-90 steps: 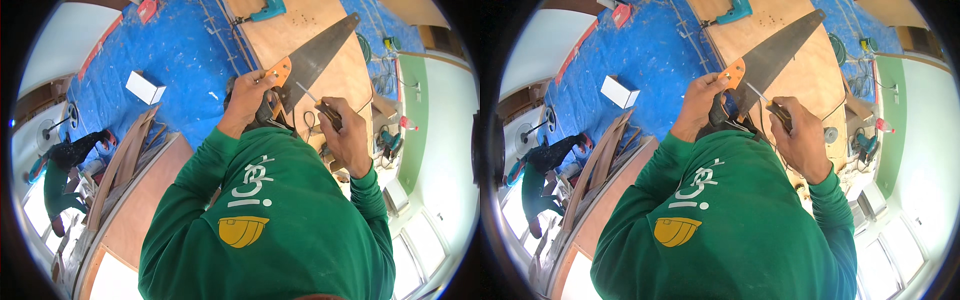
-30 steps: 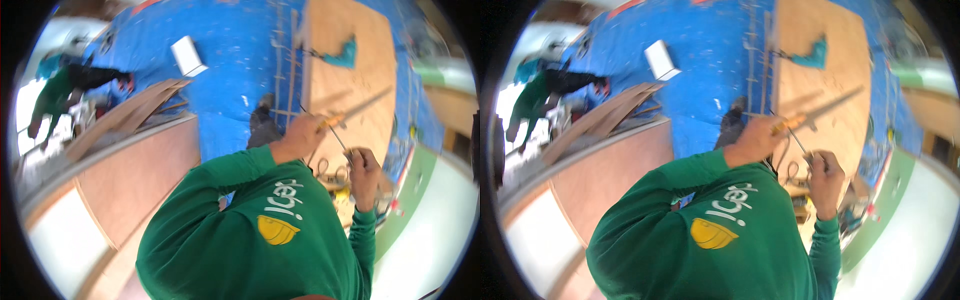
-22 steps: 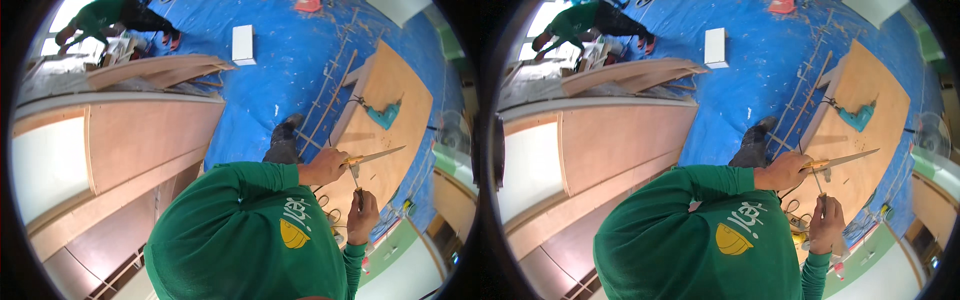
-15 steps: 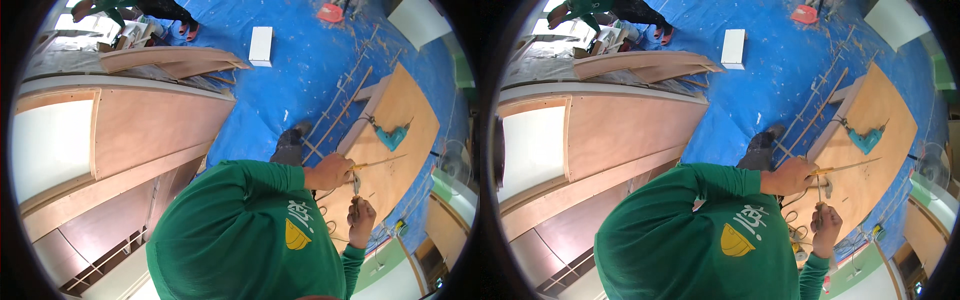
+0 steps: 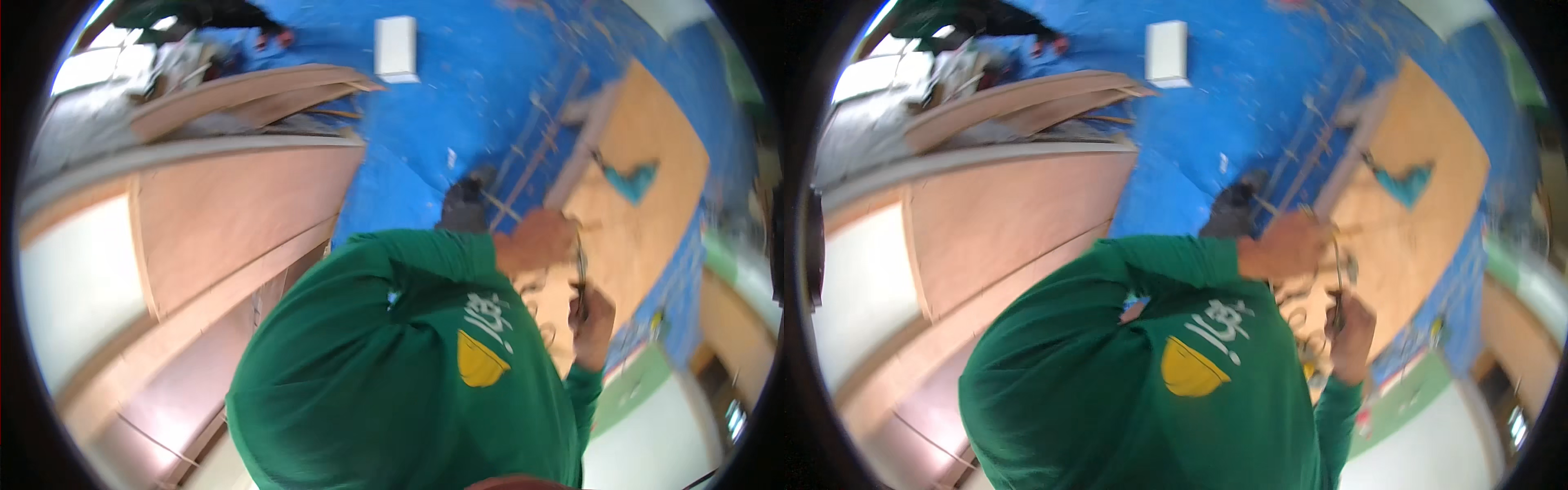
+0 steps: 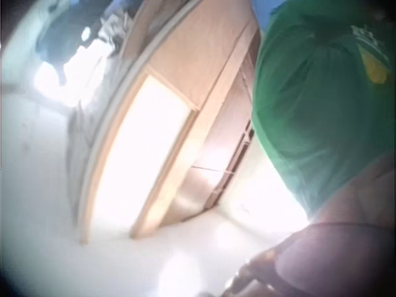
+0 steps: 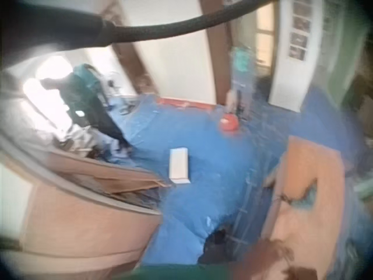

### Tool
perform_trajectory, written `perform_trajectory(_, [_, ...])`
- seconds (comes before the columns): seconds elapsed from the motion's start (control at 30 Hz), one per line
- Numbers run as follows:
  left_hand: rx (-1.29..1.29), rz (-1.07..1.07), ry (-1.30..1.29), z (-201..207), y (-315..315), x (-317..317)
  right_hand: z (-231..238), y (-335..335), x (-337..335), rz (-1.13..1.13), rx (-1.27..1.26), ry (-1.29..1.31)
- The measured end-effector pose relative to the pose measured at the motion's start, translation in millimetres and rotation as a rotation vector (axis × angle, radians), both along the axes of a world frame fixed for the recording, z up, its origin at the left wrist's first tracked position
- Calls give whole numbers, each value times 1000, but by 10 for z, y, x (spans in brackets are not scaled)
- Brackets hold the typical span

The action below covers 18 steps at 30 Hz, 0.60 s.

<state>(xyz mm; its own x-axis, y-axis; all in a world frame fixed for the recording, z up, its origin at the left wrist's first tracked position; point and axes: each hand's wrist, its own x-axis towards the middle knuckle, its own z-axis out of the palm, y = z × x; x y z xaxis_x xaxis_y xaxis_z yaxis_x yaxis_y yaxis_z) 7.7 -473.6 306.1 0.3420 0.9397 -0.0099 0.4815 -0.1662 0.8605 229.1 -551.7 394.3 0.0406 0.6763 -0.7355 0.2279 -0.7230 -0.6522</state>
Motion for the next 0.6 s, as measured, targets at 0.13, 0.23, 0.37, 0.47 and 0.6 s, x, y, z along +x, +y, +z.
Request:
perform_trajectory(0.13, [-58,-4,-95,241,87,-197,255,229,-85,-230,-95,310])
perform_trajectory(0.23, [54,28,-87,152,65,-102,147,-55,-155,151,400,-426])
perform_trajectory(0.37, [-147,-19,-95,139,47,104,117,-225,-123,291,716,-749])
perform_trajectory(0.47, [-192,-52,-143,130,-75,167,166,-168,241,-177,67,36])
perform_trajectory(0.6, [-273,-107,-163,295,-183,234,276,-440,150,-296,78,59])
